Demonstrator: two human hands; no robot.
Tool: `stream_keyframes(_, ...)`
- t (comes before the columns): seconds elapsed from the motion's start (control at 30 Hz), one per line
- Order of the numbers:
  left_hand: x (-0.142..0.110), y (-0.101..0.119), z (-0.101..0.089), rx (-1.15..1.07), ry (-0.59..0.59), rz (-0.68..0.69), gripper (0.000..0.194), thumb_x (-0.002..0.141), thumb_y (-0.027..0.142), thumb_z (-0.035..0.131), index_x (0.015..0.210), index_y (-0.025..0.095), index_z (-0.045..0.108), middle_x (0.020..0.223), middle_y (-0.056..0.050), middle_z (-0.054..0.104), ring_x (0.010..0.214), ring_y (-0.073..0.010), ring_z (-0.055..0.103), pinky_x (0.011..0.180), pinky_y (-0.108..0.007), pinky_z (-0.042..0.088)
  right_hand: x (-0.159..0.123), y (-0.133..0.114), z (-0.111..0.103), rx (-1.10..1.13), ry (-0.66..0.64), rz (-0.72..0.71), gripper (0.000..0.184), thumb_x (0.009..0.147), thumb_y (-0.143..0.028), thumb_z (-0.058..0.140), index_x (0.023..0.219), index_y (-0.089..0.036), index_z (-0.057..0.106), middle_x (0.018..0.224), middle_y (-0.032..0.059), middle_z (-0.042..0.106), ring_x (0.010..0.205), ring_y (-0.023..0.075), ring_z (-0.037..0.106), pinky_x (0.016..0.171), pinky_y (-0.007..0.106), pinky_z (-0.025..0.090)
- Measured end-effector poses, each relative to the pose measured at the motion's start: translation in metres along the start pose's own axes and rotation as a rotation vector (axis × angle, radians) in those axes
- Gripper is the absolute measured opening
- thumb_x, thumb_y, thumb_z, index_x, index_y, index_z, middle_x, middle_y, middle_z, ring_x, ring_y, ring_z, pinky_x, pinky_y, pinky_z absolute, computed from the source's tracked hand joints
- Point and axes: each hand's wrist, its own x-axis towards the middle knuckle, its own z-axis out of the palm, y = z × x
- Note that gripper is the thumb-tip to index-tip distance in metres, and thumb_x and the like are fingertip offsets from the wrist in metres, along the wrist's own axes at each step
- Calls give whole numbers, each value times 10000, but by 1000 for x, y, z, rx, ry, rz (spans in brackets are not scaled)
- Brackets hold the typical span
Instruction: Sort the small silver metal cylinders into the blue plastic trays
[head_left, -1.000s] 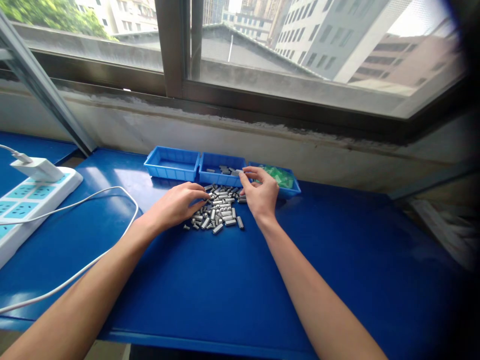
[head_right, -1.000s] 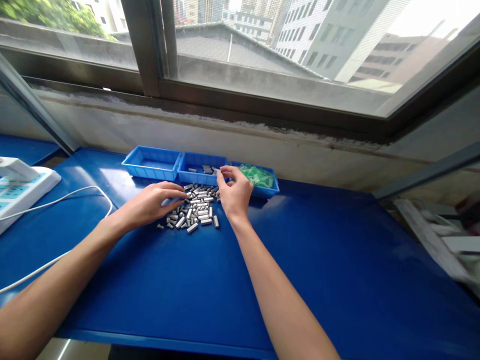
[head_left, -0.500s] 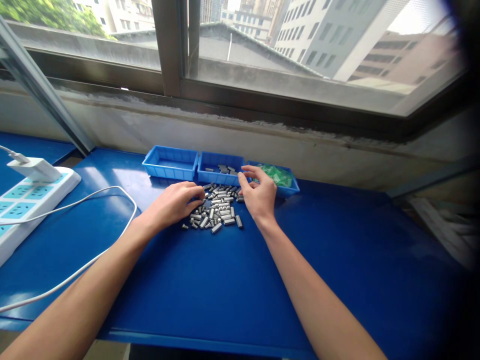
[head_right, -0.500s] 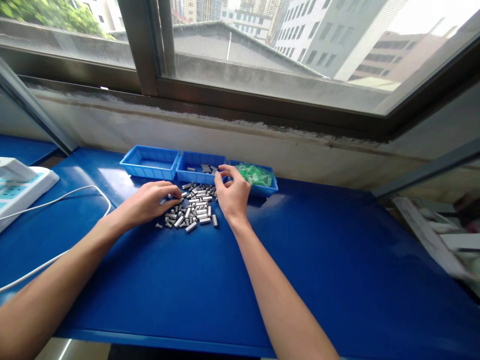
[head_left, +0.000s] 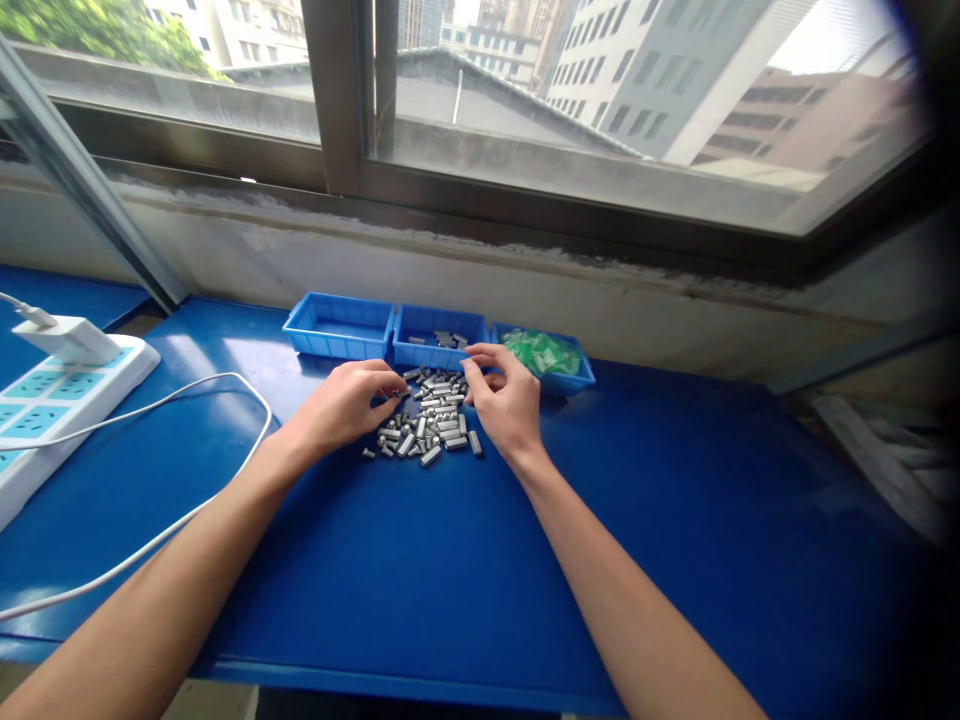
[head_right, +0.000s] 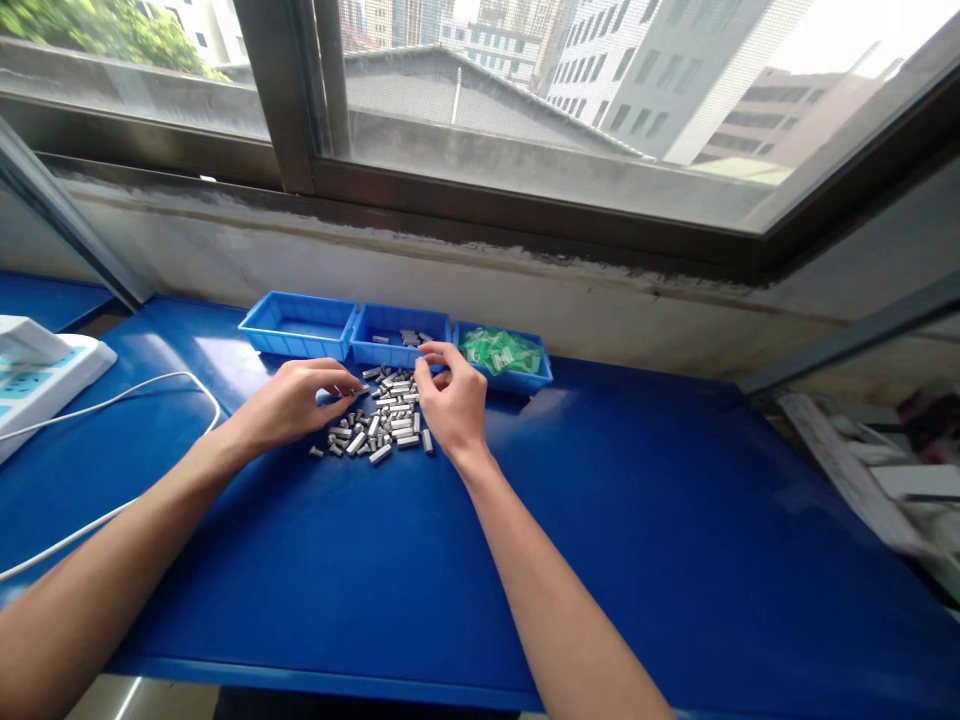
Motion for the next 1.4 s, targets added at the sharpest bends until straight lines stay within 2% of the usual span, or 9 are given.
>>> stream_keyframes(0.33, -1, 1, 9, -47, 87, -42, 182, 875, 204, 595, 992, 180, 732, 938, -54, 729, 787, -167, 681, 763, -272, 522, -3, -2, 1, 21, -56, 1, 239, 878, -380, 587, 1014, -204, 675, 902, 33, 709, 497, 106, 600, 522, 234, 485)
stream_keyframes(0.5, 0, 3, 7, -60, 171, -48, 160, 877, 229, 596, 903, 188, 749, 924, -56, 747, 826, -190, 694, 797, -302, 519, -4, -3, 1, 22, -69, -4, 221, 880, -363, 589, 1014, -211, 678, 907, 30, 709, 509, 113, 604, 542, 249, 493)
stream_keyframes(0.67, 2, 9, 6, -126, 249, -74, 151, 864, 258, 625, 845, 177, 751, 864, -58, 747, 770, -180, 696, 758, -293, 540, -4, -4, 1, 13, -73, -2, 239, 878, -376, 590, 1018, -206, 680, 921, 42, 715, 523, 122, 602, 551, 259, 500)
stream_keyframes(0.73, 2, 14, 5, -204, 302, -106, 146, 846, 280, 662, 834, 167, 754, 853, -62, 747, 769, -182, 698, 771, -299, 552, -5, -5, 0, 12, -80, -8, 241, 882, -383, 591, 1020, -207, 681, 921, 43, 714, 535, 123, 604, 554, 257, 501)
stream_keyframes(0.83, 4, 21, 2, -480, 349, -217, 216, 799, 352, 740, 865, 147, 751, 869, -74, 755, 778, -197, 712, 769, -314, 576, -6, -7, 0, 58, -136, -8, 243, 884, -395, 604, 1028, -214, 682, 921, 36, 707, 554, 121, 609, 551, 252, 501)
stream_keyframes(0.93, 5, 26, -1, -742, 340, -330, 310, 738, 399, 807, 890, 136, 744, 894, -81, 759, 793, -205, 718, 754, -310, 581, -8, -12, 1, 204, -267, 12, 281, 887, -420, 612, 1078, -222, 669, 912, 25, 704, 574, 119, 615, 564, 251, 514)
stream_keyframes(1.03, 6, 28, -2, -851, 298, -365, 320, 704, 385, 841, 883, 136, 749, 891, -79, 755, 804, -195, 707, 761, -298, 567, -10, -15, 3, 364, -356, 60, 309, 857, -439, 656, 1067, -212, 667, 861, 19, 707, 605, 125, 624, 590, 258, 535)
stream_keyframes(1.2, 5, 29, -2, -969, 210, -374, 311, 716, 379, 833, 889, 135, 745, 875, -86, 742, 787, -187, 693, 755, -308, 561, -10, -14, 5, 477, -399, 135, 308, 770, -419, 755, 973, -195, 697, 841, 33, 723, 669, 150, 653, 601, 266, 544)
stream_keyframes(1.4, 5, 29, -4, -928, 173, -396, 346, 721, 422, 819, 888, 129, 739, 875, -93, 739, 780, -197, 697, 765, -327, 572, -9, -13, 4, 484, -383, 151, 320, 736, -441, 785, 924, -188, 734, 807, 35, 730, 668, 155, 647, 597, 275, 548)
